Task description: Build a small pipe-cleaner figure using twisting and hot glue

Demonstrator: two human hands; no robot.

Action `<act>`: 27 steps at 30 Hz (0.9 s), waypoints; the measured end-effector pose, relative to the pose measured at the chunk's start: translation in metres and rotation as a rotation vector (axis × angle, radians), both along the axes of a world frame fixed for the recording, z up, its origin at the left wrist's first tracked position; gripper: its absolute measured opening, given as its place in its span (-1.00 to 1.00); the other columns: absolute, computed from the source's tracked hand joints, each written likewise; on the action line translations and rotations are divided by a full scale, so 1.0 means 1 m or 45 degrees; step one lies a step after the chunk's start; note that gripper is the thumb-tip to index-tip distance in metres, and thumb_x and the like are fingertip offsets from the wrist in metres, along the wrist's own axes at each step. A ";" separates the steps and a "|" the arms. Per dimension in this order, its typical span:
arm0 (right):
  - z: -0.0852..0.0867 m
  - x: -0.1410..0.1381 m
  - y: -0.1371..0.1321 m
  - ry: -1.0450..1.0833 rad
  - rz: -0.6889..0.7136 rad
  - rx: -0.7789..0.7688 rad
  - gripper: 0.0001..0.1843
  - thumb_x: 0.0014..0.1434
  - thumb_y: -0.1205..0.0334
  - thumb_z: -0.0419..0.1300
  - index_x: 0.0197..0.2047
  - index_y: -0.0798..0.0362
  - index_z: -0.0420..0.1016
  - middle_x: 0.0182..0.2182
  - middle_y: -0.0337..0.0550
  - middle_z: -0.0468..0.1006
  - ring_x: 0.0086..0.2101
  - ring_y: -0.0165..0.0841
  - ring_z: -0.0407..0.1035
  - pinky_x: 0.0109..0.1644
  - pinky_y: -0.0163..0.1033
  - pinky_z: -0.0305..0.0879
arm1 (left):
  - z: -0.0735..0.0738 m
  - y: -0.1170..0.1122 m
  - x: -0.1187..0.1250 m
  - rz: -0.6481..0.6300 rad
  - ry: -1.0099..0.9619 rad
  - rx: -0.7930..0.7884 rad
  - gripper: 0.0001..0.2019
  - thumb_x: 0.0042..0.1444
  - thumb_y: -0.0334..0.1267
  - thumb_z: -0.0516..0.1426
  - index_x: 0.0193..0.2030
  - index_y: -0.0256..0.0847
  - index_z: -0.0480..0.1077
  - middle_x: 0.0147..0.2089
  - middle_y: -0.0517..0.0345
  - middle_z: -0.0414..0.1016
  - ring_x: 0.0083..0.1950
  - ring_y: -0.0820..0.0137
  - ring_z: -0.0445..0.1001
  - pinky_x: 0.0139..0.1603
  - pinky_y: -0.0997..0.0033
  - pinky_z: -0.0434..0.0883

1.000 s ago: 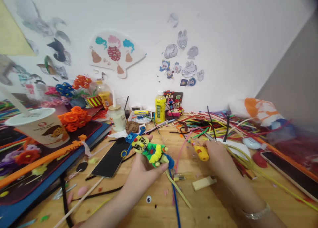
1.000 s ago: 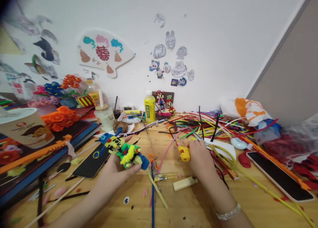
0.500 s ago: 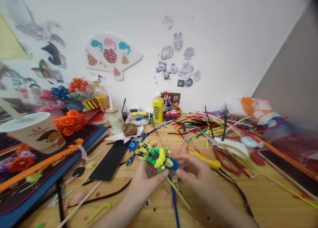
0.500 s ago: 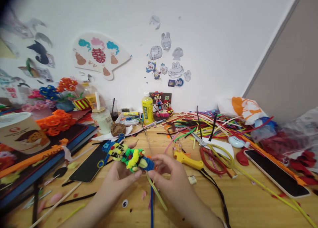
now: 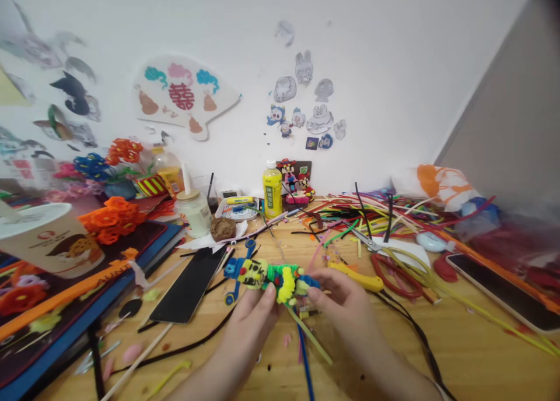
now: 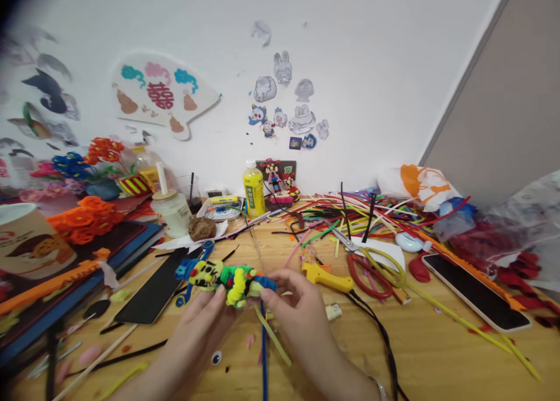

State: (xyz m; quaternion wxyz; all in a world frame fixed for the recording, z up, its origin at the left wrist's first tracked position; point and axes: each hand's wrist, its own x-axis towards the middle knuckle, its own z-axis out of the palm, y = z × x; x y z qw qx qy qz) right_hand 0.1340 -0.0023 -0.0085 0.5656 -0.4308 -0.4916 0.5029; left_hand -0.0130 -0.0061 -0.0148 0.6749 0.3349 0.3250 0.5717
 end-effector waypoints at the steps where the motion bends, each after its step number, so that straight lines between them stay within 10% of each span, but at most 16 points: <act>1: 0.000 -0.001 0.000 0.012 -0.021 -0.002 -0.68 -0.18 0.06 0.32 -0.39 0.09 0.48 -0.45 -0.13 0.53 -0.42 -0.29 0.42 -0.36 -0.23 0.38 | 0.000 0.000 0.000 0.000 0.021 -0.011 -0.70 -0.06 -0.09 0.19 -0.28 -0.29 0.47 -0.21 -0.04 0.56 -0.07 0.14 0.45 0.11 0.09 0.24; 18: -0.011 -0.009 -0.005 0.035 -0.160 0.021 -0.76 -0.08 0.09 0.26 -0.41 0.08 0.42 -0.52 -0.21 0.49 -0.48 -0.37 0.38 -0.40 -0.29 0.34 | 0.006 -0.008 0.005 0.072 0.075 -0.070 -0.70 -0.14 -0.08 0.23 -0.30 -0.23 0.46 -0.22 -0.01 0.56 -0.09 0.17 0.46 0.06 0.16 0.28; 27: -0.014 -0.013 -0.007 -0.062 -0.261 0.247 -0.90 -0.04 0.26 0.21 -0.40 0.06 0.39 -0.48 -0.23 0.44 -0.43 -0.38 0.37 -0.35 -0.30 0.34 | -0.008 -0.006 0.009 0.007 0.272 0.005 -0.57 -0.32 -0.11 0.32 -0.29 -0.29 0.38 -0.37 0.02 0.48 -0.43 0.33 0.44 -0.65 0.56 0.25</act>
